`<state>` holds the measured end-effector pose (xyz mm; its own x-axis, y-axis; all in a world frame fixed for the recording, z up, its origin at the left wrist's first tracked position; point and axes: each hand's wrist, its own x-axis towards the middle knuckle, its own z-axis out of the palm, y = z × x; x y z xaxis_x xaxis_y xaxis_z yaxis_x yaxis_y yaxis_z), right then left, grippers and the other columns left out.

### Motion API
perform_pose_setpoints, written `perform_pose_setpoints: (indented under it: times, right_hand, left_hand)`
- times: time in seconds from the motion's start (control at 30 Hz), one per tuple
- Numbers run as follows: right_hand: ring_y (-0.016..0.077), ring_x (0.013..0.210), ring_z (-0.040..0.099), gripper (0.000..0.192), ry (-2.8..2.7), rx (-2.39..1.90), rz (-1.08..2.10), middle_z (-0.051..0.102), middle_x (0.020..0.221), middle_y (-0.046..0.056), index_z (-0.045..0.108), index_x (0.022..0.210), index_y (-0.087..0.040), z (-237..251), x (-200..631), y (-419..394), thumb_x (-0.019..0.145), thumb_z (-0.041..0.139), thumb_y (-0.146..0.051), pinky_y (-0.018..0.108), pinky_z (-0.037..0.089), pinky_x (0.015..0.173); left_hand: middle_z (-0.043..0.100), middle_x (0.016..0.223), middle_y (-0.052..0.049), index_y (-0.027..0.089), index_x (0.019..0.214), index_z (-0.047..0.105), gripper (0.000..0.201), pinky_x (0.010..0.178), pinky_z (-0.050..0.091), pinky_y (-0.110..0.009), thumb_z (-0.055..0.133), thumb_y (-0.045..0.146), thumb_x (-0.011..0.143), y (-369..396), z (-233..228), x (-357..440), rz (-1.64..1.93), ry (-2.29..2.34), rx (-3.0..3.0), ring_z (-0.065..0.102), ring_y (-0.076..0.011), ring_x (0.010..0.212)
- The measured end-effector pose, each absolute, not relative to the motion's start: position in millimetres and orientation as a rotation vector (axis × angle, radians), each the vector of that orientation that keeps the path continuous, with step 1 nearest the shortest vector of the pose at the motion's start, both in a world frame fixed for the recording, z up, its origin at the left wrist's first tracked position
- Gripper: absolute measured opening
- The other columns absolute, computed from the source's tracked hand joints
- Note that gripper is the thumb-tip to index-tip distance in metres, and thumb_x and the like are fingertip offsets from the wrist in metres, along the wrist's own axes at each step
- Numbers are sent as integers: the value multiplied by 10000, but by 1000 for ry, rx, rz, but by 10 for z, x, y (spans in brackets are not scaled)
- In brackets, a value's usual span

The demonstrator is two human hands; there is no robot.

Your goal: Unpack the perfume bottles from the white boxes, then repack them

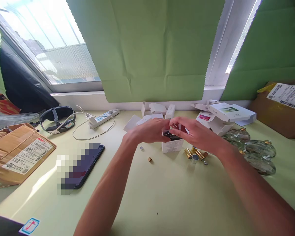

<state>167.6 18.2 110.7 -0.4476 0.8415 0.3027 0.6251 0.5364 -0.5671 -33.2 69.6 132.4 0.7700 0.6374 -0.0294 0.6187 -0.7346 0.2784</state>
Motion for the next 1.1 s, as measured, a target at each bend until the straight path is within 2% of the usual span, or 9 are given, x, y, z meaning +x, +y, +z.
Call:
perform_pose_setpoints:
  times: [0.13, 0.33, 0.43, 0.53, 0.73, 0.87, 1.03, 1.1]
  right_hand:
    - [145, 718, 529, 196, -2292, -1252, 390, 657, 873, -27, 635, 1058, -294, 1086, 1638, 187, 959, 497, -392, 283, 377, 635]
    - [165, 744, 586, 179, -2235, -1479, 165, 703, 921, -26, 666, 988, -289, 1093, 1486, 100, 946, 502, -345, 288, 342, 580]
    - [182, 723, 613, 198, -2155, -1631, 83, 725, 916, -16, 678, 981, -294, 1083, 1388, 56, 950, 488, -339, 294, 308, 547]
    - [204, 781, 643, 205, -2109, -1699, 68, 738, 948, -6, 678, 987, -309, 1061, 1329, 45, 953, 478, -335, 295, 305, 552]
    - [246, 799, 663, 222, -2133, -1879, 118, 738, 871, 35, 601, 1101, -301, 955, 1352, 135, 921, 476, -267, 294, 290, 529]
    - [258, 845, 664, 267, -2060, -1904, 233, 742, 940, 57, 556, 1169, -290, 922, 1427, 198, 921, 456, -278, 292, 337, 534]
    - [153, 596, 629, 293, -1963, -1718, 607, 732, 982, 1, 556, 1180, -310, 1029, 1682, 246, 891, 515, -330, 279, 420, 517]
    - [129, 569, 609, 284, -1875, -1627, 645, 714, 998, -1, 572, 1151, -306, 1057, 1827, 289, 881, 535, -384, 283, 455, 536]
  left_hand:
    - [595, 892, 6, 209, 842, 513, 187, 601, 348, -242, 602, 373, 839, 711, 1324, -360, 68, 1015, 2632, 513, -137, 790]
    - [615, 901, 5, 209, 888, 554, 82, 625, 356, -245, 555, 281, 848, 699, 1346, -346, 29, 978, 2661, 529, -139, 801]
    - [624, 918, -4, 208, 907, 565, 89, 631, 361, -250, 539, 264, 842, 701, 1346, -339, 10, 1000, 2657, 547, -147, 823]
    - [632, 942, -6, 214, 934, 575, 116, 633, 368, -251, 534, 272, 841, 698, 1350, -337, 7, 1025, 2648, 563, -154, 852]
    - [647, 958, 3, 235, 950, 592, 139, 607, 358, -252, 536, 300, 841, 668, 1360, -323, -39, 1044, 2631, 569, -156, 843]
    - [642, 980, 7, 255, 1018, 586, 197, 600, 363, -243, 542, 352, 852, 680, 1355, -343, -30, 1081, 2600, 556, -156, 855]
    - [635, 1047, -2, 272, 1094, 603, 266, 638, 379, -237, 495, 409, 893, 723, 1359, -395, -37, 1087, 2558, 566, -153, 877]
    - [633, 1080, -8, 271, 1122, 599, 284, 677, 390, -238, 482, 410, 903, 735, 1344, -393, -25, 1087, 2562, 565, -159, 920]
